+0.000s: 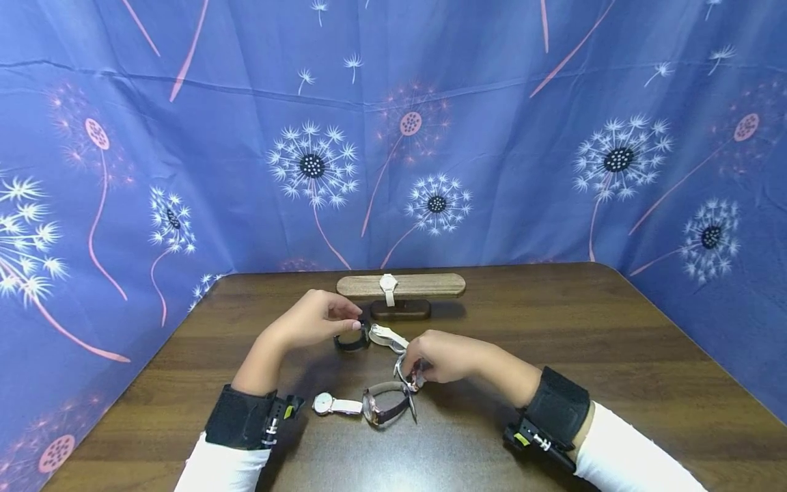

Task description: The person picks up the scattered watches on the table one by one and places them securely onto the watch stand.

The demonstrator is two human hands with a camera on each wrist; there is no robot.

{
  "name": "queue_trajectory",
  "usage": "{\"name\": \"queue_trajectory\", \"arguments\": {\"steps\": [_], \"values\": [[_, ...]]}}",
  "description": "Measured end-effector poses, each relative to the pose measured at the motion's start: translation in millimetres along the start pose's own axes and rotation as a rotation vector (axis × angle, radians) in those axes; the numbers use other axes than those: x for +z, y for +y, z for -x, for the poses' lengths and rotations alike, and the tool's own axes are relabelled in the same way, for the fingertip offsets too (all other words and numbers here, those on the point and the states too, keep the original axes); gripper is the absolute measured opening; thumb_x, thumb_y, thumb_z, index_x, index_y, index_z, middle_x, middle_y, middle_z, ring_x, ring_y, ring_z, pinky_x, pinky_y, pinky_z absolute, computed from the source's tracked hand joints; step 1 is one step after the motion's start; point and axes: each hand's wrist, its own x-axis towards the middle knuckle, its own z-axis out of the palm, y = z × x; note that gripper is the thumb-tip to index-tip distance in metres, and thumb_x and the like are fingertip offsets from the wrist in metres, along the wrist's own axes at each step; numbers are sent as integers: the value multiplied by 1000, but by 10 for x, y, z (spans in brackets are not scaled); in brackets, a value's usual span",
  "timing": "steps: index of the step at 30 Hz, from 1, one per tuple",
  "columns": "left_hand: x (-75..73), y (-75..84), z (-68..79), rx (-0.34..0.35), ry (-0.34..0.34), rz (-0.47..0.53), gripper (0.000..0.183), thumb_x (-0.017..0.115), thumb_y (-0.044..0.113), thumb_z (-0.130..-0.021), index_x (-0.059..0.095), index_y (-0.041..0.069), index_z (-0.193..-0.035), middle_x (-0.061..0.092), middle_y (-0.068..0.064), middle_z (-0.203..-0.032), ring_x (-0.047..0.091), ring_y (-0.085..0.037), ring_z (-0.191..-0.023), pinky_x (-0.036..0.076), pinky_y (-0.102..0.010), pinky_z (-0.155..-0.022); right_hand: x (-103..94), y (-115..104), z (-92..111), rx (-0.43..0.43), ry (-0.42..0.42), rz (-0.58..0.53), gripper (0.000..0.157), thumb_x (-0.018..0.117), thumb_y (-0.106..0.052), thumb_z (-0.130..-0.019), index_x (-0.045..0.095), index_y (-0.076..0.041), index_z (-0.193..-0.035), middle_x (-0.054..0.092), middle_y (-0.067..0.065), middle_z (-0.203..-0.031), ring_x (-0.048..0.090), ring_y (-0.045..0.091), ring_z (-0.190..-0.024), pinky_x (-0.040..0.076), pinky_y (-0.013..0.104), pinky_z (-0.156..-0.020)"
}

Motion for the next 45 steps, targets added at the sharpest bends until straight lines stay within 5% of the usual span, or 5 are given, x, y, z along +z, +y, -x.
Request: {"name": "queue_trajectory", "arguments": {"steps": [10, 19, 29, 34, 45], "values": [[9, -11, -11, 17, 1, -9, 25, 62, 34, -82, 66, 16, -98, 65, 10, -85, 60, -5, -78, 49, -26, -68, -19, -30, 1, 56, 0, -3, 17, 67, 4, -67, 67, -12, -73, 61, -9, -73, 56, 1, -69, 45, 11, -64], [7, 186, 22, 73, 60, 112, 25, 67, 29, -79, 65, 16, -99, 65, 7, -90, 60, -4, -82, 50, -27, -73, -339, -105, 122, 117, 208, -283, 14, 65, 1, -75, 66, -10, -83, 63, -4, -81, 59, 7, -72, 51, 23, -65], [83, 731, -49, 412, 367, 199, 42, 77, 10, -66, 62, 2, -105, 61, -7, -103, 58, -15, -94, 49, -25, -80, -634, -387, 97, 318, 723, -727, 15, 66, -4, -78, 62, 2, -91, 63, 13, -79, 60, 26, -66, 52, 34, -59], [218, 844, -97, 424, 500, 76, 53, 81, 20, -62, 61, 5, -108, 60, -2, -105, 55, -11, -98, 46, -20, -81, -605, -486, 63, 298, 875, -983, 18, 64, 1, -78, 57, 11, -91, 62, 15, -83, 60, 23, -69, 53, 39, -63], [434, 828, -183, 426, 624, -31, 67, 84, 29, -55, 58, 4, -111, 62, -3, -103, 54, -12, -98, 41, -20, -86, -578, -608, 55, 353, 993, -1128, 13, 65, 1, -77, 61, 4, -88, 62, 10, -79, 58, 18, -68, 52, 29, -57]]}}
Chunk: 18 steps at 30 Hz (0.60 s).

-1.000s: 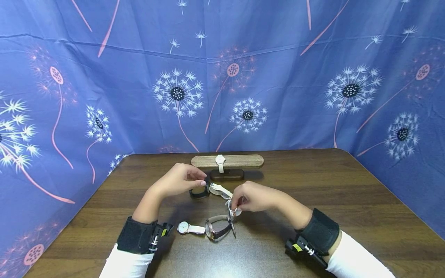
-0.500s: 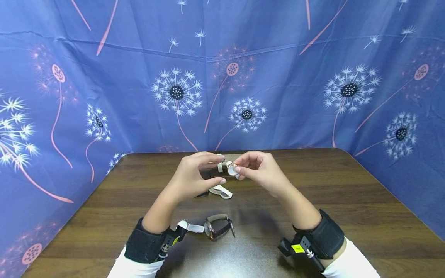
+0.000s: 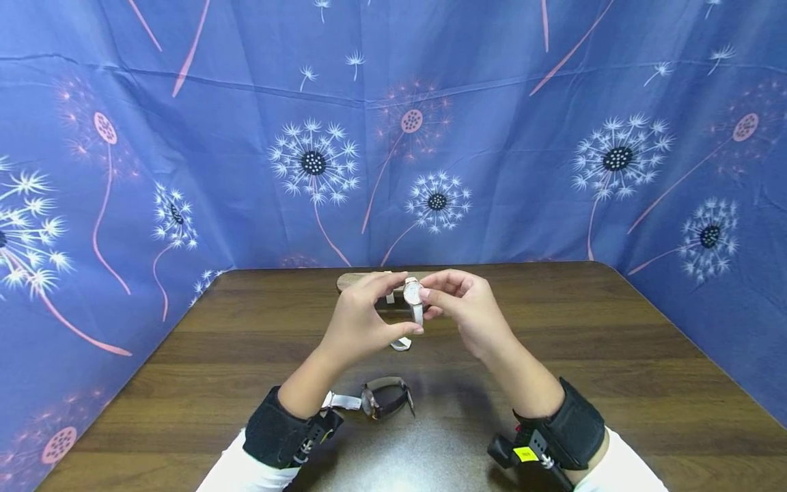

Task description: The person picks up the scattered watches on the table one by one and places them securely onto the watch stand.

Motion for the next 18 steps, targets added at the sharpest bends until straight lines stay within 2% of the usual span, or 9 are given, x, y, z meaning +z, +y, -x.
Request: {"name": "queue_trajectory", "arguments": {"steps": [5, 10, 14, 16, 18], "values": [[44, -35, 24, 51, 12, -61, 60, 82, 25, -60, 58, 5, -111, 63, -2, -97, 57, -12, -90, 43, -19, -82, 2, 45, -9, 27, 13, -91, 10, 64, 3, -77, 62, 1, -86, 62, 9, -78, 58, 17, -68, 52, 28, -57], [59, -74, 29, 79, 31, -77, 50, 79, 20, -63, 58, 4, -105, 63, -2, -95, 57, -12, -87, 46, -21, -79, -13, 84, -19, 35, -14, -74, 13, 65, 3, -76, 61, 2, -89, 62, 11, -82, 59, 20, -68, 53, 29, -60], [43, -99, 23, 69, 48, -37, 43, 78, 17, -64, 60, 6, -101, 63, -1, -92, 56, -11, -84, 47, -23, -74, -18, 71, -18, -6, -55, 34, 22, 67, 0, -76, 59, 6, -96, 63, 12, -86, 60, 20, -71, 52, 30, -65], [30, -112, 22, 63, 54, -20, 41, 77, 17, -64, 61, 6, -100, 63, -1, -92, 56, -12, -84, 47, -24, -74, -20, 36, -10, -76, -111, 130, 29, 67, 2, -75, 57, 7, -102, 62, 13, -92, 59, 22, -78, 51, 33, -71], [15, -121, 23, 52, 56, -14, 40, 77, 15, -64, 62, 7, -100, 63, 0, -93, 56, -12, -86, 46, -23, -75, -18, -6, 0, -186, -182, 256, 37, 67, 4, -73, 54, 8, -108, 59, 14, -101, 57, 25, -90, 48, 37, -80]]}}
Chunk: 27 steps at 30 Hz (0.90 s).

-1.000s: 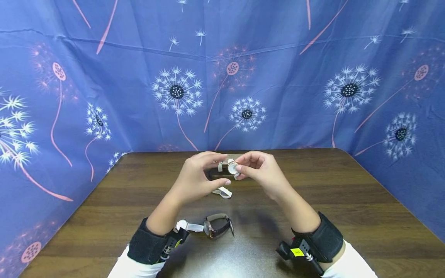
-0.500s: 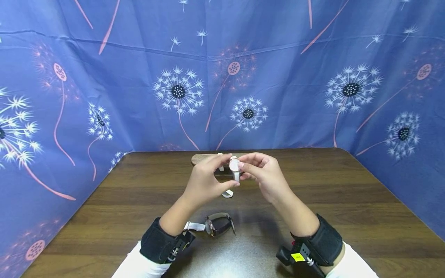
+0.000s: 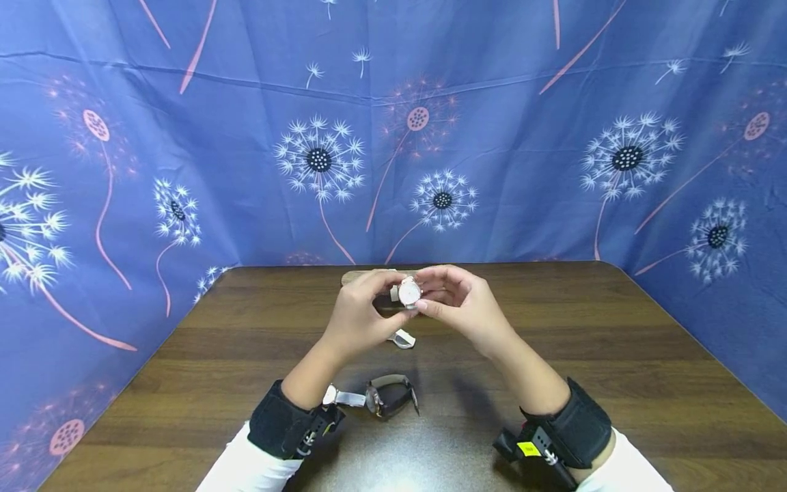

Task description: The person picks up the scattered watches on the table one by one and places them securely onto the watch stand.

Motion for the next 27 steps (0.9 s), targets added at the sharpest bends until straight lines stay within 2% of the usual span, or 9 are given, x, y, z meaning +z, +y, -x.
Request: {"name": "queue_trajectory", "arguments": {"steps": [4, 7, 11, 15, 19, 21, 23, 25, 27], "values": [[-15, 2, -10, 6, -8, 13, 41, 75, 13, -63, 62, 6, -102, 64, -3, -98, 57, -13, -91, 44, -22, -82, 0, -82, 16, -207, -87, 248, 49, 71, 6, -69, 51, 9, -114, 52, 18, -117, 50, 28, -106, 42, 39, -91], [-10, 17, -19, 21, -25, 17, 42, 76, 14, -64, 62, 4, -103, 64, -5, -99, 57, -14, -95, 43, -21, -86, 13, -105, 27, -247, -70, 350, 48, 73, 4, -67, 54, 8, -111, 53, 16, -117, 48, 25, -108, 43, 32, -90], [8, 36, -25, 25, -34, 14, 43, 76, 16, -66, 63, 2, -103, 65, -7, -99, 58, -15, -96, 43, -19, -85, 2, -94, 25, -224, -31, 347, 44, 74, 3, -66, 58, 7, -107, 57, 15, -111, 50, 22, -104, 44, 27, -87], [30, 35, -35, 20, -31, 9, 44, 76, 18, -67, 62, 1, -105, 64, -7, -100, 58, -15, -96, 43, -19, -85, -44, -57, 2, -219, -22, 311, 43, 74, 4, -65, 58, 7, -105, 59, 14, -106, 55, 21, -98, 46, 29, -85], [7, -17, -36, 6, -44, -23, 52, 79, 28, -65, 61, 3, -108, 64, -6, -100, 58, -15, -96, 43, -21, -85, -129, -22, -39, -197, -16, 306, 42, 72, 5, -67, 57, 9, -106, 59, 17, -103, 59, 24, -91, 49, 33, -80], [-53, -82, -22, -28, -60, -43, 56, 79, 31, -63, 61, 3, -108, 64, -6, -100, 58, -14, -95, 44, -22, -84, -206, -4, -58, -158, 3, 317, 42, 72, 5, -68, 56, 9, -106, 60, 18, -102, 60, 27, -89, 50, 34, -78], [-147, -166, -12, -103, -88, -65, 57, 79, 34, -62, 61, 5, -108, 64, -5, -99, 59, -15, -93, 46, -23, -82, -313, 25, -72, -103, 27, 328, 43, 72, 3, -68, 56, 9, -108, 60, 19, -101, 61, 29, -87, 50, 33, -76], [-252, -291, 3, -210, -129, -82, 53, 77, 35, -66, 61, 7, -108, 64, -4, -99, 60, -15, -90, 48, -24, -79, -452, 73, -80, -44, 49, 340, 44, 72, 1, -69, 56, 7, -110, 60, 19, -101, 61, 30, -88, 51, 31, -75], [-350, -445, 17, -348, -178, -65, 46, 73, 34, -71, 62, 9, -107, 64, -3, -98, 62, -16, -87, 50, -25, -75, -601, 138, -77, 8, 67, 348, 45, 72, -1, -70, 56, 6, -111, 60, 20, -101, 61, 31, -88, 51, 28, -73]]}}
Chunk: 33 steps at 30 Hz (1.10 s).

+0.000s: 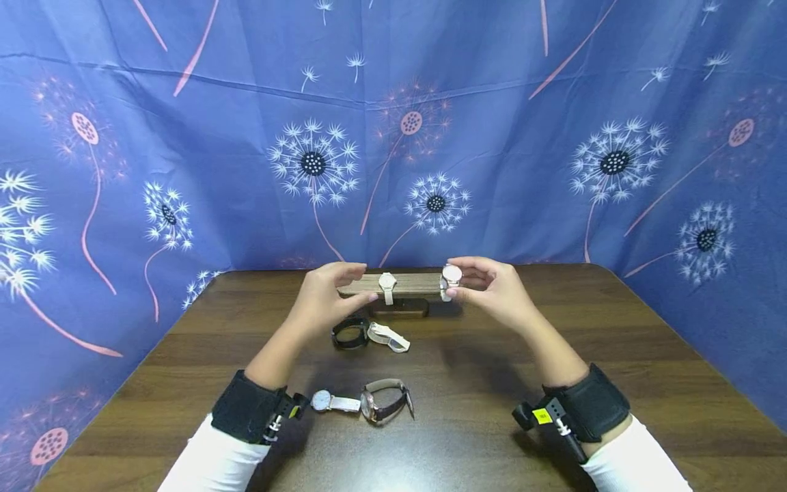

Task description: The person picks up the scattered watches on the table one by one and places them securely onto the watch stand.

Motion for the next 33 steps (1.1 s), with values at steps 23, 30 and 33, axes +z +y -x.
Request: {"name": "queue_trajectory", "arguments": {"steps": [23, 30, 33], "values": [[153, -1117, -279, -1101, -99, 778, 45, 57, 12, -86, 42, -6, -125, 48, -22, -116, 62, -26, -84, 47, -37, -83, -324, 1160, -242, 220, 70, -4, 47, 74, -7, -70, 56, 3, -113, 61, 22, -101, 61, 18, -87, 50, 20, -69], [246, -1153, -243, -1126, -68, 828, 40, 61, 4, -81, 49, -7, -118, 57, -13, -92, 63, -21, -70, 49, -34, -79, -254, 1422, -283, 256, 40, -13, 52, 75, -15, -69, 56, 0, -115, 63, 17, -100, 61, 14, -86, 51, 24, -69], [243, -1154, -245, -1108, -49, 824, 37, 62, 3, -80, 52, -7, -115, 58, -10, -85, 63, -20, -68, 50, -34, -76, -221, 1447, -302, 256, 30, -24, 53, 77, -15, -68, 56, 0, -114, 63, 16, -100, 61, 15, -87, 51, 24, -69]]}}
